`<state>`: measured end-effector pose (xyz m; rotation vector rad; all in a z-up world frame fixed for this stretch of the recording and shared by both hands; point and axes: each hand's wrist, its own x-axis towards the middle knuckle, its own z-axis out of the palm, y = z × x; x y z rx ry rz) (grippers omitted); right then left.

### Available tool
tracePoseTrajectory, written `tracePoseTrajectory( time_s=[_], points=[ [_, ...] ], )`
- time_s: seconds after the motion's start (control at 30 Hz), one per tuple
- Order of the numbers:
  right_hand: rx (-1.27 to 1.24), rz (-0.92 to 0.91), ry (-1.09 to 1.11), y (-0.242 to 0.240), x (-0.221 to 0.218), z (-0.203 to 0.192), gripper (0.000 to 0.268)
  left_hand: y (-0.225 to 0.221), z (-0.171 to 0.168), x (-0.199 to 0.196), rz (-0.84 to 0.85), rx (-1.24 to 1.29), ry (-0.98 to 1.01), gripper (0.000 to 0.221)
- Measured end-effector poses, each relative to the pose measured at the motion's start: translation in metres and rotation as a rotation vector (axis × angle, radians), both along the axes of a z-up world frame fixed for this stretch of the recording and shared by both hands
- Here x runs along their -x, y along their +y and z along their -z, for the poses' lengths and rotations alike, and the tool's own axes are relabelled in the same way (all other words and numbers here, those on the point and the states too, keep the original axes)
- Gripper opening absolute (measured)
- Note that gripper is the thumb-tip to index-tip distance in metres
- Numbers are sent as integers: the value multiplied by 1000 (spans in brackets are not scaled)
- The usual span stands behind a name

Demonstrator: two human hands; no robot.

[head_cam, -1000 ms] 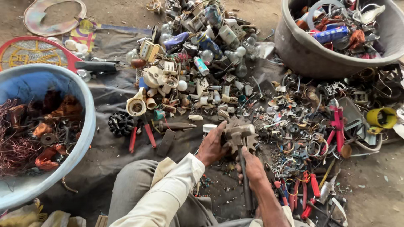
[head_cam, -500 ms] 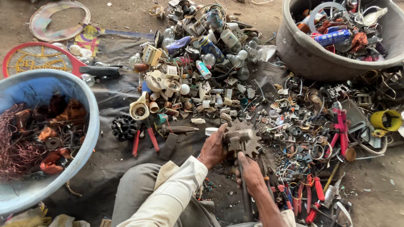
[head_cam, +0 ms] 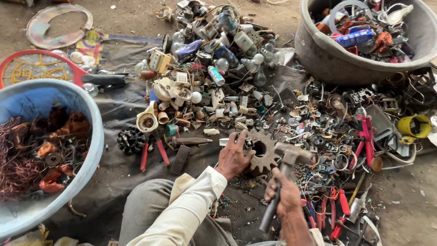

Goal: The person uses a hammer and a screwdriver to dismantle a large metal gear and other scrap electronics while sitting on the ground.

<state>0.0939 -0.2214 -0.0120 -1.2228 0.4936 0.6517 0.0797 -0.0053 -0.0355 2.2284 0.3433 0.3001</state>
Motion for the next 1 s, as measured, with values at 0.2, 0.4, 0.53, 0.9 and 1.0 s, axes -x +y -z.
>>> tracePoseTrajectory(
  time_s=[0.2,0.4,0.53,0.9,1.0],
  points=[
    [71,-162,244,9,0,54,28,-5,16,-12,-30,-56,-48,45],
    [546,-240,-241,22,6,42,30,1,-10,-1,30,121,-244,42],
    [451,-70,-441,23,6,2,34,-16,-41,23,210,60,-342,38],
    [-476,-47,43,27,2,0,56,-26,-50,48,233,27,-394,41],
    [-535,-130,35,28,8,-14,68,-8,-48,61,-122,614,-199,36]
  ],
)
